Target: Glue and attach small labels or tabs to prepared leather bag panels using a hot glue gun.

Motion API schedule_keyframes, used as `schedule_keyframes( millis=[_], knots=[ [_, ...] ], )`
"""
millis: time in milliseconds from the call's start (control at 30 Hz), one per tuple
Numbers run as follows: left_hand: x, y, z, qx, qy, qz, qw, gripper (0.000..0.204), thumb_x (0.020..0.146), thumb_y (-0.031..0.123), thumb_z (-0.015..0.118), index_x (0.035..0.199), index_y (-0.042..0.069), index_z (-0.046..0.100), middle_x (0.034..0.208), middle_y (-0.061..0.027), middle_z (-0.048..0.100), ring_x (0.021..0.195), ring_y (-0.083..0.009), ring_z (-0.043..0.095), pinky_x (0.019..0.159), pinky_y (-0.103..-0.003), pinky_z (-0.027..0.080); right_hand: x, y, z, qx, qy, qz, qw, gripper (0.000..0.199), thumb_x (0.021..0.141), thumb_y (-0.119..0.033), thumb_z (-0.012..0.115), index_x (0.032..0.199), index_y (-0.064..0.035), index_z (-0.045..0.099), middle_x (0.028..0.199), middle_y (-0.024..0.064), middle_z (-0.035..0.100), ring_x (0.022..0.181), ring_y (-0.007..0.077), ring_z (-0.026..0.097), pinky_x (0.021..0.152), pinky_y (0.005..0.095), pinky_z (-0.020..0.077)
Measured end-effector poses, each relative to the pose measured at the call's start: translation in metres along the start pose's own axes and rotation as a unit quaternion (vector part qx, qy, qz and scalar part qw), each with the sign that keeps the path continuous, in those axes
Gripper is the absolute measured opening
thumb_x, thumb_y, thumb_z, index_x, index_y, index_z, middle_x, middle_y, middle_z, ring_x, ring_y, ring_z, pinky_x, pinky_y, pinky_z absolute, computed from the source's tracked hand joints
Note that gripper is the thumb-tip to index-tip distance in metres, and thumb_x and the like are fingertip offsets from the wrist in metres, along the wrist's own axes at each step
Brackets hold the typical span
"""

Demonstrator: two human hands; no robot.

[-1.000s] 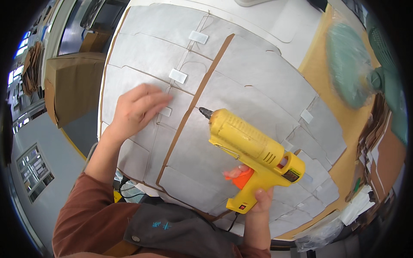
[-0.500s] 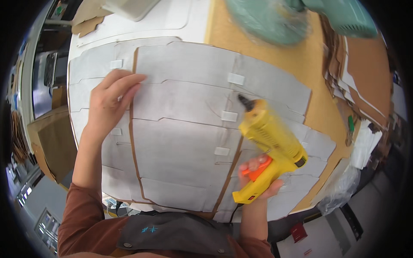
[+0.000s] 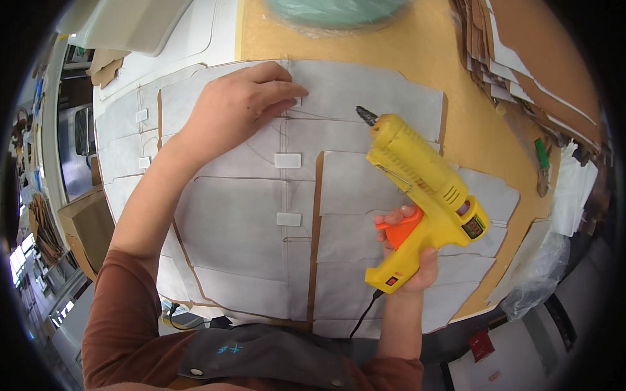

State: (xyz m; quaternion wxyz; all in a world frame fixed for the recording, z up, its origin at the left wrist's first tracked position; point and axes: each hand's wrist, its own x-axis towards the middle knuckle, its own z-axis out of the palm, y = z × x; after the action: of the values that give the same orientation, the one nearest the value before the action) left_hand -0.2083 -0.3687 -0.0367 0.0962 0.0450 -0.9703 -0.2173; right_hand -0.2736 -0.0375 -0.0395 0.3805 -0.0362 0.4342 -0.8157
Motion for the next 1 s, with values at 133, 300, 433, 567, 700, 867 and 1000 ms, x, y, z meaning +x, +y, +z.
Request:
schedule_keyframes(
  millis=[133,300,433,567,700,867,1000],
  knots=[
    [0.001,0.003,-0.006,0.003,-0.011,0.005,1.0,0.018,0.08,0.011,0.071,0.097,0.015,0.071,0.094,0.0016,0.065,0.078,-0.0193,0.064,0.065,-0.032,0.053,0.003,-0.011,-0.005,-0.057,0.0,0.028,0.998,0.072,0.085,-0.051,0.062,0.128,0.0038,0.046,0.113,0.0158,0.059,0.103,0.033,0.061,0.078,0.0367,0.0505],
    [-0.009,0.007,0.002,0.038,0.037,0.01,0.999,0.017,0.079,0.01,0.072,0.094,0.015,0.071,0.094,0.0019,0.066,0.078,-0.0183,0.064,0.062,-0.031,0.052,0.016,-0.023,-0.006,-0.1,-0.019,0.046,0.994,0.073,0.084,-0.05,0.063,0.131,0.0031,0.043,0.114,0.0149,0.057,0.104,0.0311,0.06,0.079,0.038,0.0509],
    [-0.017,0.009,0.005,0.059,0.058,0.017,0.996,0.019,0.077,0.009,0.073,0.095,0.015,0.071,0.093,0.0017,0.065,0.077,-0.0178,0.064,0.061,-0.03,0.053,0.024,-0.031,-0.011,-0.131,-0.072,0.066,0.987,0.073,0.087,-0.051,0.059,0.132,0.0021,0.04,0.119,0.0124,0.052,0.105,0.027,0.056,0.084,0.0395,0.0498],
    [-0.034,0.033,0.003,0.014,0.011,0.016,1.0,0.024,0.074,0.012,0.076,0.098,0.016,0.072,0.091,0.0007,0.064,0.075,-0.0176,0.063,0.061,-0.03,0.053,0.02,-0.029,-0.021,-0.111,-0.038,0.05,0.992,0.074,0.086,-0.053,0.059,0.132,0.0021,0.039,0.118,0.0122,0.052,0.105,0.026,0.056,0.083,0.0386,0.0492],
    [-0.044,0.049,0.002,-0.013,-0.065,0.003,0.998,0.027,0.073,0.015,0.077,0.1,0.016,0.072,0.091,-0.0002,0.063,0.074,-0.0179,0.063,0.061,-0.031,0.053,0.021,-0.026,-0.024,-0.116,-0.033,0.042,0.992,0.074,0.086,-0.054,0.058,0.131,0.0017,0.04,0.117,0.0116,0.052,0.105,0.0247,0.055,0.083,0.0375,0.0489],
    [-0.042,0.046,0.005,-0.048,-0.058,-0.008,0.997,0.027,0.072,0.014,0.078,0.098,0.014,0.071,0.09,-0.0009,0.063,0.074,-0.0186,0.063,0.061,-0.03,0.053,0.017,-0.029,-0.027,-0.114,-0.036,0.045,0.992,0.073,0.086,-0.055,0.057,0.13,0.0011,0.041,0.116,0.0109,0.051,0.105,0.024,0.055,0.083,0.0366,0.0484],
    [-0.048,0.046,0.009,-0.026,-0.021,0.015,0.999,0.026,0.069,0.011,0.08,0.093,0.013,0.072,0.087,-0.001,0.063,0.071,-0.0178,0.062,0.058,-0.03,0.051,0.012,-0.03,-0.031,-0.116,-0.028,0.043,0.992,0.072,0.087,-0.055,0.057,0.129,0.0012,0.042,0.115,0.0111,0.052,0.104,0.0239,0.055,0.083,0.0362,0.0482]
  ],
)
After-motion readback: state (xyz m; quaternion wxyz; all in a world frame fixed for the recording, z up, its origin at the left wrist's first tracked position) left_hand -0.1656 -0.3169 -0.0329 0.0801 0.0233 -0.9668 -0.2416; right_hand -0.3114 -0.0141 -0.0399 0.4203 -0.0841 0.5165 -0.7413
